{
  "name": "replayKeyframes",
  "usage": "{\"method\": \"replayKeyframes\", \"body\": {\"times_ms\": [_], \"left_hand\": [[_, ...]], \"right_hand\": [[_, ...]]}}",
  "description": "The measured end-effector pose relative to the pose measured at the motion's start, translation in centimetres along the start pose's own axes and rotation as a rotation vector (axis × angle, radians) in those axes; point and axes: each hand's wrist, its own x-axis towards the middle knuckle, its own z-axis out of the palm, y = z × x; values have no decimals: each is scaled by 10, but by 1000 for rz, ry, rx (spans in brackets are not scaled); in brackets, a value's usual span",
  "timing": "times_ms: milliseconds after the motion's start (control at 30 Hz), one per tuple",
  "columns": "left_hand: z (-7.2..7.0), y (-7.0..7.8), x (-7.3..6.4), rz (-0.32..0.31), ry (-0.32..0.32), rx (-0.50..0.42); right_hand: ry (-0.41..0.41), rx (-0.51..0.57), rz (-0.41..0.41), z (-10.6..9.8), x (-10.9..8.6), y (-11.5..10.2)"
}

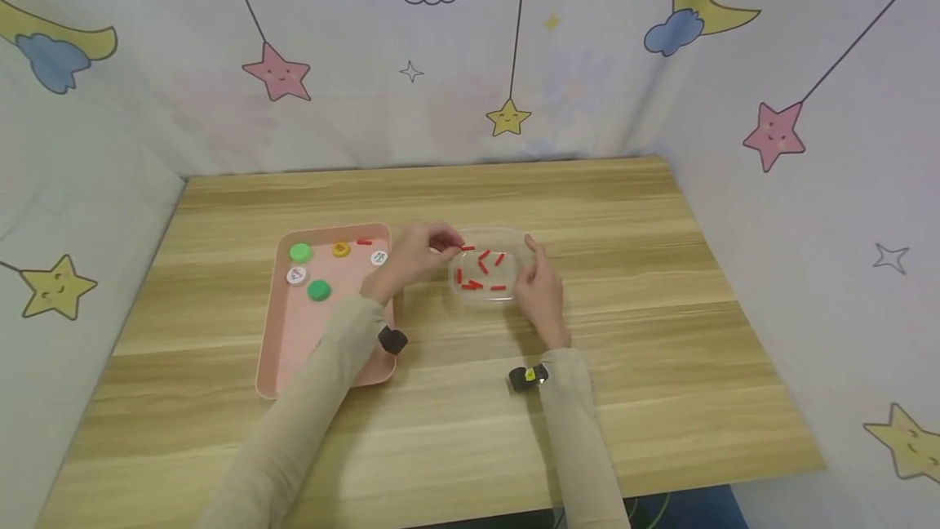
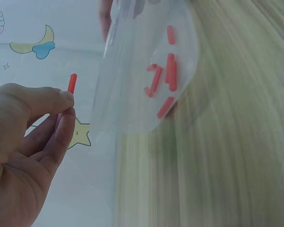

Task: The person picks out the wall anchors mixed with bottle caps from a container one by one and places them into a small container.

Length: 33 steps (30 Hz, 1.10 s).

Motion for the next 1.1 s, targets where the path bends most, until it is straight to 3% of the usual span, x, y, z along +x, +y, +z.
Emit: {"method": "replayKeyframes", "body": {"times_ms": [600, 800, 1100], "left_hand": [[15, 7, 9, 28, -17, 17], [8, 6, 10, 0, -14, 24], [-10, -3, 8, 15, 18, 28]], "right_hand": [[-5, 16, 5, -2, 0, -2], [-7, 19, 2, -1, 1, -3], [-2, 25, 9, -1, -1, -2]]}}
